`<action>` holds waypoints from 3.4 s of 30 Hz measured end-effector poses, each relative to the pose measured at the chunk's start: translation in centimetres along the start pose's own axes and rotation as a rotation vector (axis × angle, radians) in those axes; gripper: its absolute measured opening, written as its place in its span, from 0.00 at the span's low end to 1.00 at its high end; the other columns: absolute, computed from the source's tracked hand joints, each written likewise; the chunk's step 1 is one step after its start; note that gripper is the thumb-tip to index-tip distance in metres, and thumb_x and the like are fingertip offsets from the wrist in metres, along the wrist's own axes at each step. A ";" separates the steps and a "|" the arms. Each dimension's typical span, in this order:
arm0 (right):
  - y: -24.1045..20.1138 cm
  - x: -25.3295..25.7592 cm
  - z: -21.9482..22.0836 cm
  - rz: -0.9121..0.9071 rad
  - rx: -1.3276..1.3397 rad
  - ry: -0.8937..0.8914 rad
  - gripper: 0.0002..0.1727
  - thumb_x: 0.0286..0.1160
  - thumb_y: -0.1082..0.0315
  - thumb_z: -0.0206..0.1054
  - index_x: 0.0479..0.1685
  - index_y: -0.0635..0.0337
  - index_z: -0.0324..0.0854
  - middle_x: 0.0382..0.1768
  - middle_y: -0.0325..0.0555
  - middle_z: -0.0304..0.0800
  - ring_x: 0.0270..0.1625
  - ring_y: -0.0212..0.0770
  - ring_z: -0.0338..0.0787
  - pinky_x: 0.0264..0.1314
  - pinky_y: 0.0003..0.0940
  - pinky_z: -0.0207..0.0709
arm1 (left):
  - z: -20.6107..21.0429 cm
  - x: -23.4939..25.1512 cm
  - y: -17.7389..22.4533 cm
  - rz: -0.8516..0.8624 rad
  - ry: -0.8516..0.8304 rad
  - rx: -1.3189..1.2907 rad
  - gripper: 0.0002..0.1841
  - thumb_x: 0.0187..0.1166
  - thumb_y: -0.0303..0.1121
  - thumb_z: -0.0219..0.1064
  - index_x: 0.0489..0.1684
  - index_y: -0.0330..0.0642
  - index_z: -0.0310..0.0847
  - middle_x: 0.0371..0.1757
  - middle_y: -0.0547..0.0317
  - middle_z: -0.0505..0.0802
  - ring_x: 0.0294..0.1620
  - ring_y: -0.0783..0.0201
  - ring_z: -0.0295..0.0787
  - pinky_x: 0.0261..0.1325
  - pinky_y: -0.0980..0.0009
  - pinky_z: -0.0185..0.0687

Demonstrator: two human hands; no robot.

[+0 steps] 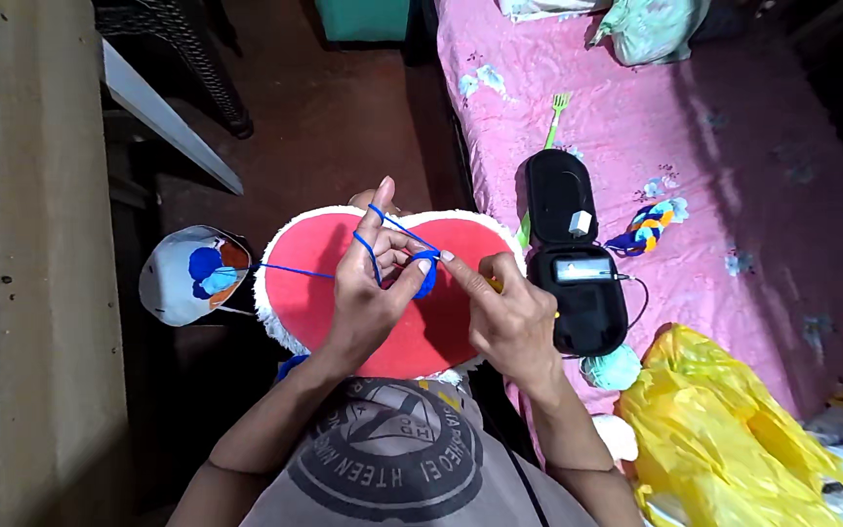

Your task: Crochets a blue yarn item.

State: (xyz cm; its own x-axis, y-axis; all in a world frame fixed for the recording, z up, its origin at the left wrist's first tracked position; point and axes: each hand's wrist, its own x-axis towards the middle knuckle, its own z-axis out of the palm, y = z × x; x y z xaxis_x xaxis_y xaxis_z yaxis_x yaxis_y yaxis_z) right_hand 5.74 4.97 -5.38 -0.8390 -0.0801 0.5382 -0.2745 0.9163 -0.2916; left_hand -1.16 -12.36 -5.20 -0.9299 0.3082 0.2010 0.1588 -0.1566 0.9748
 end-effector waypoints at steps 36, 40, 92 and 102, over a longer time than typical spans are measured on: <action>0.6 1.6 2.1 0.598 1.564 -0.140 0.17 0.69 0.81 0.66 0.56 0.57 0.81 0.35 0.36 0.88 0.22 0.20 0.75 0.24 0.15 0.69 | -0.7 0.6 -0.6 0.163 0.032 -0.105 0.45 0.75 0.15 0.65 0.95 0.40 0.45 0.48 0.63 0.94 0.35 0.75 0.88 0.39 0.81 0.85; -0.9 1.7 1.9 0.226 0.870 0.051 0.10 0.72 0.77 0.66 0.50 0.69 0.81 0.38 0.40 0.89 0.39 0.21 0.87 0.45 0.15 0.84 | -0.5 0.2 -0.9 0.345 0.045 0.152 0.38 0.77 0.19 0.66 0.90 0.35 0.55 0.49 0.59 0.96 0.48 0.72 0.93 0.54 0.74 0.90; -1.1 0.5 4.0 0.138 0.756 0.266 0.02 0.72 0.77 0.68 0.38 0.69 0.83 0.36 0.45 0.88 0.39 0.23 0.87 0.44 0.14 0.83 | -0.1 -0.4 -0.7 0.329 0.110 0.033 0.35 0.67 0.17 0.66 0.82 0.46 0.75 0.39 0.67 0.93 0.34 0.80 0.86 0.40 0.84 0.84; -0.1 0.5 3.5 -0.020 0.486 0.260 0.04 0.73 0.76 0.66 0.35 0.69 0.84 0.32 0.50 0.85 0.33 0.27 0.84 0.36 0.13 0.78 | -1.3 0.6 0.3 0.287 0.036 0.099 0.27 0.64 0.15 0.64 0.68 0.30 0.83 0.33 0.65 0.91 0.28 0.81 0.82 0.33 0.86 0.81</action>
State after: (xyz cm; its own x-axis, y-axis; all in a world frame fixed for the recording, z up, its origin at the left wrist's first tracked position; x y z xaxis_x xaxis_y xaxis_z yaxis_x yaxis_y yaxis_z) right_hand 3.72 3.47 -7.84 -0.7047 0.0605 0.7069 -0.5259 0.6243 -0.5777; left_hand -2.13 -13.44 -4.92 -0.8533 0.2312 0.4674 0.4463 -0.1399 0.8839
